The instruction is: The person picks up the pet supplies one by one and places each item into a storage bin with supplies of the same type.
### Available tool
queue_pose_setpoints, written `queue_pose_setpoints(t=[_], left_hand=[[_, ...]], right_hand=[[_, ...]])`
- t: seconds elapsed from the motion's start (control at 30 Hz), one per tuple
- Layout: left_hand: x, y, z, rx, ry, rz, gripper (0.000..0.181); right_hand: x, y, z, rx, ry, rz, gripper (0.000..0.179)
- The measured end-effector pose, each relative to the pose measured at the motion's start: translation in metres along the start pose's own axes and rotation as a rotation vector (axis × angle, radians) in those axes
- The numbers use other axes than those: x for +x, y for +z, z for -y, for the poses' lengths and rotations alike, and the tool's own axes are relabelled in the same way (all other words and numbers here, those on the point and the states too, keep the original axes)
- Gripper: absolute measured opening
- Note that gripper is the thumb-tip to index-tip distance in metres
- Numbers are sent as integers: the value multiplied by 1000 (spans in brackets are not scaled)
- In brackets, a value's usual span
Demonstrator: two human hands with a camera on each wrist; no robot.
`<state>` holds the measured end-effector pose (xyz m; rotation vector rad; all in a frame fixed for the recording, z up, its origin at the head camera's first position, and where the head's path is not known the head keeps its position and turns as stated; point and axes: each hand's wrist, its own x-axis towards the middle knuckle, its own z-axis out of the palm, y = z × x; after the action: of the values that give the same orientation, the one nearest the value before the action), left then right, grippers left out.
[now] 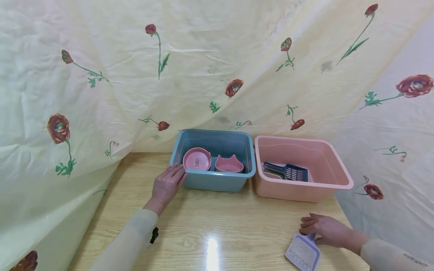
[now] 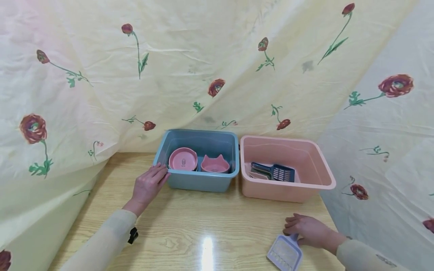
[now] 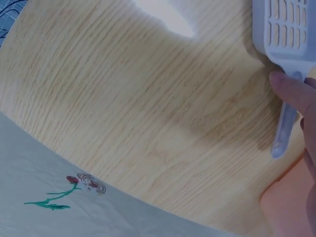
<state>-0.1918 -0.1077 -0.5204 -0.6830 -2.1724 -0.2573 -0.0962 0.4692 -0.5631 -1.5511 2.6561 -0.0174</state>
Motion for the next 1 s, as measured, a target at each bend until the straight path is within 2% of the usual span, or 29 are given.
queue_pose_setpoints(t=[0.33, 0.67, 1.0], left_hand=[[1, 0, 1, -16, -5, -11, 36], [2, -2, 1, -35, -11, -14, 37], [0, 0, 1, -35, -5, -15, 36]], right_hand=[[12, -2, 12, 44, -22, -1, 37], [33, -9, 30, 176, 29, 48, 34], [61, -14, 50, 354, 62, -77, 29]])
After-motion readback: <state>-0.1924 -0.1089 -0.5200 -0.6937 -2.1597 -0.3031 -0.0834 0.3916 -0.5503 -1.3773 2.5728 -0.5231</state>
